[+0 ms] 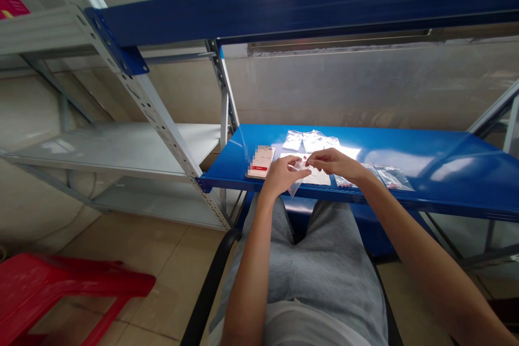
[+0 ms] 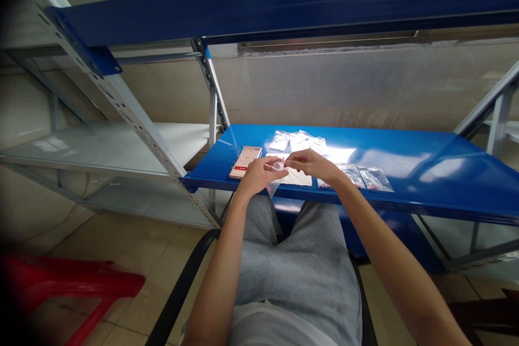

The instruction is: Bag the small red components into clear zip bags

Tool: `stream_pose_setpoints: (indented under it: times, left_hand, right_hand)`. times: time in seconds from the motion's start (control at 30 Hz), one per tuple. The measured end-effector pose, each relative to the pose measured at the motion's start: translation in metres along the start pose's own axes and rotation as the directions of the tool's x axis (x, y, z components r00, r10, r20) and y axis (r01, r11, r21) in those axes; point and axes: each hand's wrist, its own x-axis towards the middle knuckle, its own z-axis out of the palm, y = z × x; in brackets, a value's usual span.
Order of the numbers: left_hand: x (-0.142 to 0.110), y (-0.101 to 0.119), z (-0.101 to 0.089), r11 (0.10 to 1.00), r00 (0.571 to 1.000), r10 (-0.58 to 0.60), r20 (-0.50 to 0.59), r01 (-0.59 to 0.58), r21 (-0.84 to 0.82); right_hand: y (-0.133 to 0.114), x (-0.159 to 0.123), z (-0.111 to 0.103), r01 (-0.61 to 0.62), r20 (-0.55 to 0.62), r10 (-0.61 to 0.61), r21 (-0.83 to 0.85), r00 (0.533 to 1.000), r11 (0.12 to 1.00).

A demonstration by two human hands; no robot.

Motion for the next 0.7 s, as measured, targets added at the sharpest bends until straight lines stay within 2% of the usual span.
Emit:
stream_pose_setpoints:
  times: [0.07, 0.13, 0.2, 0.27, 0.43, 0.7]
  left_hand:
    - [0.001, -0.002, 0.000, 1.000, 1.000, 0.009, -0.007, -0.009, 0.008]
    - [0.001, -0.004, -0.001, 1.000, 1.000, 0.014, -0.014, -0.013, 0.020]
    - [0.002, -0.005, -0.003, 1.000, 1.000, 0.010, -0.024, -0.009, 0.029]
    - [0.002, -0.005, -0.004, 0.999, 0.999, 0.001, -0.035, 0.000, 0.033]
    - [0.001, -0.004, -0.006, 0.999, 0.998, -0.022, -0.051, 0.025, 0.041]
    - [0.001, -0.004, -0.004, 0.998, 0.999, -0.004, -0.042, 0.007, 0.066]
  right_hand:
    - [0.012, 0.004, -0.002, -0.004, -0.091, 0.003, -0.017, 0.996, 1.000]
    - [0.029, 0.010, -0.004, -0.038, -0.224, 0.011, -0.119, 0.974, 0.992]
    - [0.048, 0.016, -0.005, -0.131, -0.367, 0.020, -0.281, 0.930, 0.951]
    - [0.065, 0.022, -0.005, -0.220, -0.440, 0.026, -0.398, 0.898, 0.891]
    - [0.090, 0.031, 0.005, -0.291, -0.431, 0.040, -0.534, 0.901, 0.794]
    - [0.095, 0.034, 0.014, -0.345, -0.439, 0.059, -0.609, 0.896, 0.715]
